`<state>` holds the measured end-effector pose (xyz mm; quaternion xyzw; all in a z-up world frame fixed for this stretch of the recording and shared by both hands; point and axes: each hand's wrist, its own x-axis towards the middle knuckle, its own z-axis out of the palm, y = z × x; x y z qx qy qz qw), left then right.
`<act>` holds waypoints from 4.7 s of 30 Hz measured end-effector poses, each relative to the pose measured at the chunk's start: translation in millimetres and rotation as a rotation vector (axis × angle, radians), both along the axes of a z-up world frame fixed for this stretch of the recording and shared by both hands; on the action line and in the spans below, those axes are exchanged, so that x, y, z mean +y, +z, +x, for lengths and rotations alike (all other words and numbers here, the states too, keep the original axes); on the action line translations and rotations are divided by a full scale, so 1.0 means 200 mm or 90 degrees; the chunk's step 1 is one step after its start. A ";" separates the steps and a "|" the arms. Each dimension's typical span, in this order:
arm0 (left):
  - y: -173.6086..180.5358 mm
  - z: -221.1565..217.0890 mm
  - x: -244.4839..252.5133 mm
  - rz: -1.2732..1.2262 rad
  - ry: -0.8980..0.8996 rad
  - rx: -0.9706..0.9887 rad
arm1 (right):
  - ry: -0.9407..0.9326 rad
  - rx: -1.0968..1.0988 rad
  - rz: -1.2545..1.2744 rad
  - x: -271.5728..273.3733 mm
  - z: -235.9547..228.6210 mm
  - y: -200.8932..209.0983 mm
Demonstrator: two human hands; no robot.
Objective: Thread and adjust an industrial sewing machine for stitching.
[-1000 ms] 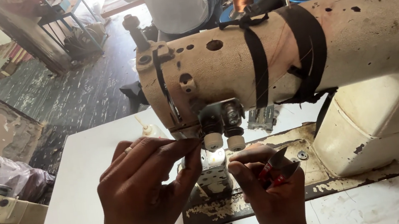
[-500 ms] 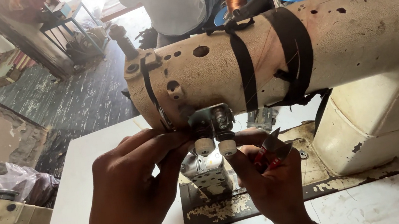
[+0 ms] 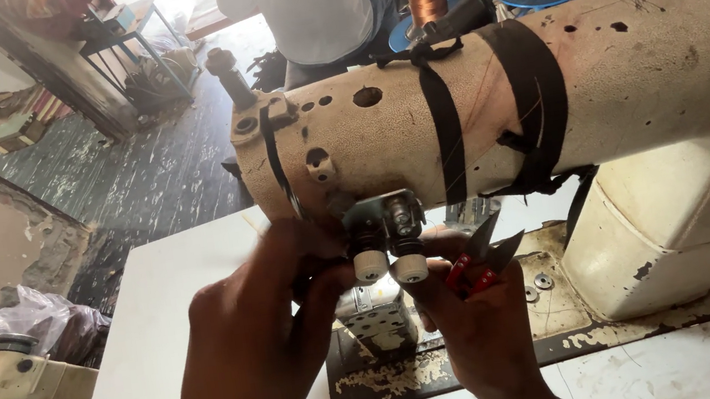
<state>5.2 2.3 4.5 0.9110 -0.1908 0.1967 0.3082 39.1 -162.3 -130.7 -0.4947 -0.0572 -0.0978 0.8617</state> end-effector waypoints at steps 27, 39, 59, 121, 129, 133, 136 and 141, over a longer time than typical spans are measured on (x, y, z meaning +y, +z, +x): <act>0.02 0.01 0.02 -0.067 -0.092 -0.123 | 0.038 -0.069 0.315 0.12 -0.02 -0.11; -0.01 0.02 0.00 0.025 -0.122 -0.207 | 0.042 -0.069 0.379 0.18 -0.04 -0.06; 0.02 0.01 0.06 0.019 -0.139 -0.220 | 0.157 -0.155 0.511 0.14 -0.01 -0.10; 0.01 0.00 0.02 0.040 -0.164 -0.206 | -0.126 0.014 0.360 0.34 -0.10 0.11; 0.03 0.01 0.07 -0.011 -0.194 -0.190 | -0.016 -0.083 0.408 0.26 -0.05 0.00; 0.03 0.02 0.06 0.026 -0.161 -0.206 | 0.044 -0.172 0.384 0.24 -0.05 0.01; 0.05 0.01 0.04 0.047 -0.142 -0.190 | 0.004 -0.139 0.329 0.25 -0.08 0.04; 0.04 0.02 0.01 0.093 -0.119 -0.214 | -0.020 -0.089 0.325 0.24 -0.09 0.04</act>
